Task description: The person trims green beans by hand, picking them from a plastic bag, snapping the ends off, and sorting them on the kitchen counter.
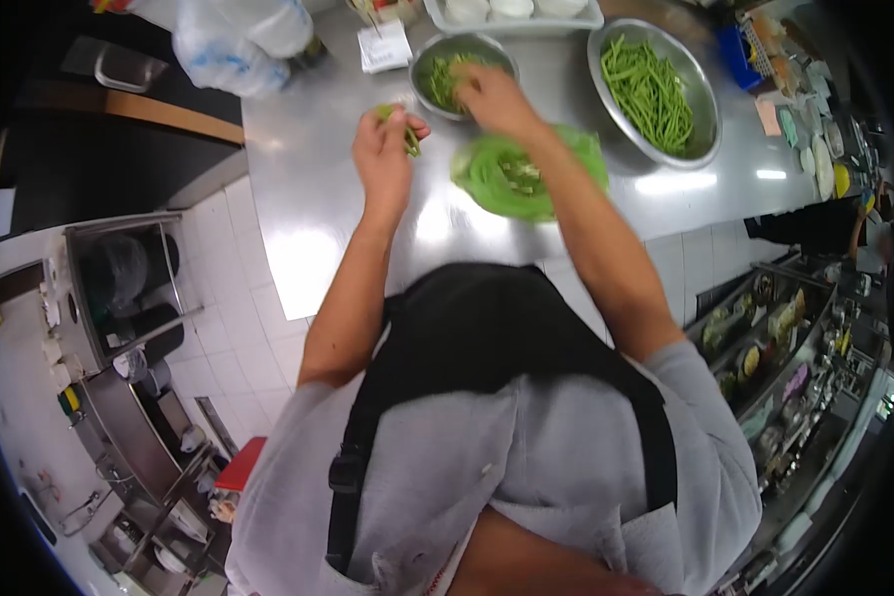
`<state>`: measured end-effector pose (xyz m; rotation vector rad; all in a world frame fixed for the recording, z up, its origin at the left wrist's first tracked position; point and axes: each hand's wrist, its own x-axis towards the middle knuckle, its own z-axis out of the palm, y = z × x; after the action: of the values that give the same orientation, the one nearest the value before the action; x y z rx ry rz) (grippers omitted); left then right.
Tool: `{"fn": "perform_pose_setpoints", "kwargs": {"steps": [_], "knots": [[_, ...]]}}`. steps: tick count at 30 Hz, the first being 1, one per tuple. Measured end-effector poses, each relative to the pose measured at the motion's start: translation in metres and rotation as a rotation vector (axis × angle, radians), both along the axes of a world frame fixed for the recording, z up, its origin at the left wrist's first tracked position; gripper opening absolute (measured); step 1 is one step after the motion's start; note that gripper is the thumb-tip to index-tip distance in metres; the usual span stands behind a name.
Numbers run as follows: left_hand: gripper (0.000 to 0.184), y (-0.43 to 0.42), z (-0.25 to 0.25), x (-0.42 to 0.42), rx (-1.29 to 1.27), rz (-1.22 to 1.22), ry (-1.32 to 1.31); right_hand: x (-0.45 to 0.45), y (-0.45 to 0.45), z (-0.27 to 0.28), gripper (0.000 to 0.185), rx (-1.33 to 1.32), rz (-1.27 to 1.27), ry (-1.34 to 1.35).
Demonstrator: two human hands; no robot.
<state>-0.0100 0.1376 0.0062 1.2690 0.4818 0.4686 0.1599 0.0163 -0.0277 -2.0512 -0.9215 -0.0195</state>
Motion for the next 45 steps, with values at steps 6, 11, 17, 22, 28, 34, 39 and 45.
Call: {"fn": "perform_pose_setpoints", "kwargs": {"steps": [6,11,17,22,28,34,39,45], "knots": [[0.021,-0.063,-0.013,0.009,0.764,-0.524,0.095,-0.01,-0.104,0.109,0.025,-0.467,0.143,0.354],[0.022,-0.073,-0.03,0.03,1.178,-0.734,0.539,-0.047,-0.149,-0.013,0.02,-0.552,-0.092,0.122],[0.024,-0.083,-0.025,0.039,1.191,-0.659,0.495,-0.049,-0.169,-0.038,0.017,-0.428,-0.103,0.039],[0.034,-0.084,-0.048,0.05,1.14,-0.571,0.316,-0.043,-0.168,-0.088,0.031,-0.15,0.018,-0.173],[0.032,-0.088,-0.018,0.043,0.794,-0.629,-0.043,-0.06,-0.127,-0.031,0.04,0.168,-0.246,0.236],[0.025,-0.124,0.04,0.046,0.922,-0.976,-0.003,-0.114,-0.206,0.049,0.021,0.196,-0.42,-0.145],[0.019,-0.152,0.047,0.032,1.188,-1.247,-0.206,-0.169,-0.256,0.027,0.021,-0.097,-0.484,-0.02],[0.015,-0.169,0.039,-0.016,1.257,-1.448,-0.398,-0.255,-0.252,-0.004,0.019,-0.325,-0.64,0.091]]}}
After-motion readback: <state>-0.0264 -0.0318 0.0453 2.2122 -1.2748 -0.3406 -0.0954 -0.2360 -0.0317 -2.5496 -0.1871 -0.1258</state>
